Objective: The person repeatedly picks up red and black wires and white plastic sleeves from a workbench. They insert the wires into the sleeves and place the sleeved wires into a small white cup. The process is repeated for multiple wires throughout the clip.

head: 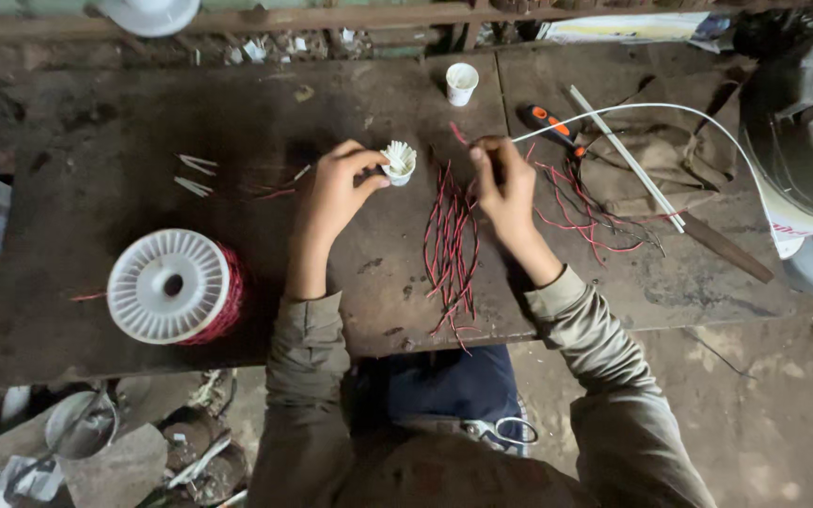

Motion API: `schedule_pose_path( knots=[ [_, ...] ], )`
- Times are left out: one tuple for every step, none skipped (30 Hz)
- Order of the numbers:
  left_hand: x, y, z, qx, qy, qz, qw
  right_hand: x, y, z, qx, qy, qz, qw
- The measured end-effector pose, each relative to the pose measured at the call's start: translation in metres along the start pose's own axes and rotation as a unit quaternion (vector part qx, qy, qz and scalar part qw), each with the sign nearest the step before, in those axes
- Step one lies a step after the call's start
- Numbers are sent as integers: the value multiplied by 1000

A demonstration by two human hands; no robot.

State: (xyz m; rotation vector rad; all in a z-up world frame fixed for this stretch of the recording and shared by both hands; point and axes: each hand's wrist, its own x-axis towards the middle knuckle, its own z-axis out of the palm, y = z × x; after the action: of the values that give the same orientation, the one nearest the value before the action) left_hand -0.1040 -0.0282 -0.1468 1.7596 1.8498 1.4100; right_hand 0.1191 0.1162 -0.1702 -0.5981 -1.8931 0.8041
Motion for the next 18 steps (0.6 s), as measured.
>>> schedule_pose_path(
  knots=[
    [0, 1, 4, 27, 0, 14, 1000, -3, -1, 1, -3, -12, -6, 1000],
    [0, 1, 9, 54, 0, 28, 998, -6, -2, 2, -6, -25, -11, 1000],
    [1, 1, 10, 82, -1, 44, 996, -7, -3, 4, -10, -40, 6, 999],
    [2, 1, 11, 78, 7, 45, 996, -7, -4, 6, -14, -54, 24, 998],
    [3, 0, 12, 75, 13, 47, 996, -8, -4, 8, -17, -68, 42, 997],
    [3, -1, 13, 72, 20, 50, 996, -9, -4, 9, 3, -76, 45, 996],
    [3, -3, 14, 63, 26, 58, 996, -10, -3, 9, 23, -83, 48, 995],
    [4, -5, 14, 54, 32, 65, 996, -10, -1, 10, 42, -90, 51, 994],
    [5, -8, 16, 44, 38, 74, 996, -11, 1, 10, 60, -92, 58, 992],
    [5, -11, 17, 3, 51, 64, 997, -12, 3, 9, 77, -95, 65, 990],
    [6, -14, 20, -38, 65, 54, 996, -12, 6, 9, 95, -99, 71, 988],
    [6, -17, 23, -78, 79, 44, 993, -13, 9, 9, 126, -109, 89, 982],
    [7, -20, 27, -186, 83, 22, 979, -13, 11, 10, 156, -120, 105, 975],
    [8, -22, 33, -293, 86, -1, 952, -13, 13, 10, 187, -130, 121, 966],
    [9, -25, 38, -394, 88, -23, 914, -12, 14, 10, 183, -130, 121, 967],
    [10, -26, 42, -414, 88, -37, 905, -11, 14, 10, 179, -129, 122, 968],
    [9, -27, 47, -434, 87, -52, 895, -12, 12, 10, 174, -129, 124, 968],
    [8, -28, 50, -454, 86, -66, 884, -13, 9, 11, 140, -118, 96, 978]
  ],
)
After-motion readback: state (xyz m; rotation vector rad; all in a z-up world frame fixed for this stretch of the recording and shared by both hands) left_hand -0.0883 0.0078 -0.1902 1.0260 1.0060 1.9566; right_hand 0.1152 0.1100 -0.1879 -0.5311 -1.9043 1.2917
